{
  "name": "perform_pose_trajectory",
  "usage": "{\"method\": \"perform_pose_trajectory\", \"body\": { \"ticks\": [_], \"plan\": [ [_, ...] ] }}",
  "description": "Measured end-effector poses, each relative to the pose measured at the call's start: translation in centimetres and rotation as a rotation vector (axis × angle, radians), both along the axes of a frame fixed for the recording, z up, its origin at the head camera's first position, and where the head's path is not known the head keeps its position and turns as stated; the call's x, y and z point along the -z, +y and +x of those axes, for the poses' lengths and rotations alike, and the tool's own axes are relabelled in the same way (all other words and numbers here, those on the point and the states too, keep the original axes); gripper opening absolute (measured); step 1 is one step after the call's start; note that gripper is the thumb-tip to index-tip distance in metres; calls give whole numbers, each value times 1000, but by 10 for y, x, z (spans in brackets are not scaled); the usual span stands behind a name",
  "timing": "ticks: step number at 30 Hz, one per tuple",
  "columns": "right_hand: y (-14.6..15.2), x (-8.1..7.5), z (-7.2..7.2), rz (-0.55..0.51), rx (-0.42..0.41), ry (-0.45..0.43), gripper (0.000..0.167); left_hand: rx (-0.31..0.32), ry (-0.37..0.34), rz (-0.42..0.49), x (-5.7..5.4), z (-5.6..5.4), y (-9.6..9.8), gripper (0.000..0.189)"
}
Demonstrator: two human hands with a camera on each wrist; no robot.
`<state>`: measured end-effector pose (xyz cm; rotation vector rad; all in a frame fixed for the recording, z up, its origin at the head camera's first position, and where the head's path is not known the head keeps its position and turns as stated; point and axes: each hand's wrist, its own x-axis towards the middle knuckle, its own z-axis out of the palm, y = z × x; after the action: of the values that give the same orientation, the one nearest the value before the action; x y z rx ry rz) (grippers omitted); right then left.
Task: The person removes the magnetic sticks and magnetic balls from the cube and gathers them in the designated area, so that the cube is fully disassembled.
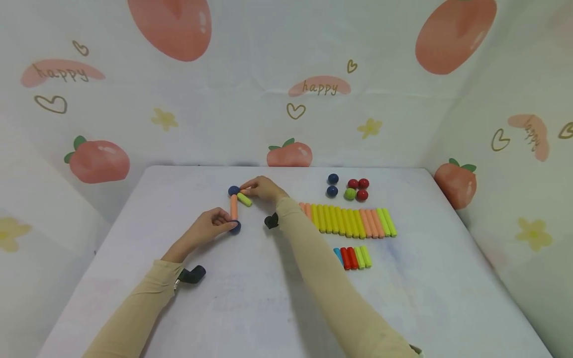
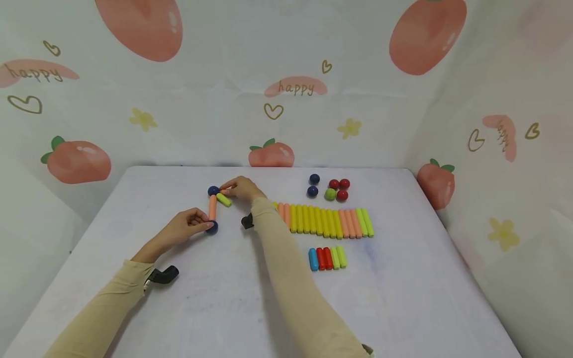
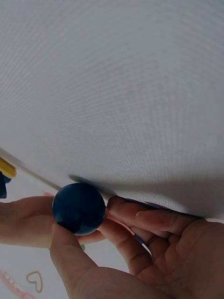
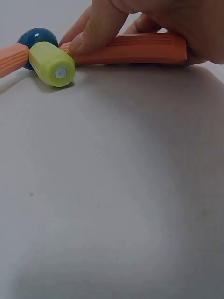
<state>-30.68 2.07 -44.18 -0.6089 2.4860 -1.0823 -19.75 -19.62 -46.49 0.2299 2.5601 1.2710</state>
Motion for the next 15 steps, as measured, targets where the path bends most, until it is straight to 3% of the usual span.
{"method": "perform_pose_trajectory", "body": {
  "ticks": [7,15],
  "plan": [
    [1,-2,-2,61,-21,27,34,2,8,2,-2,0,2,41],
    [8,-4,-6,55,-37,32,28,2,11,-2,0,0,2,41]
  ]
}}
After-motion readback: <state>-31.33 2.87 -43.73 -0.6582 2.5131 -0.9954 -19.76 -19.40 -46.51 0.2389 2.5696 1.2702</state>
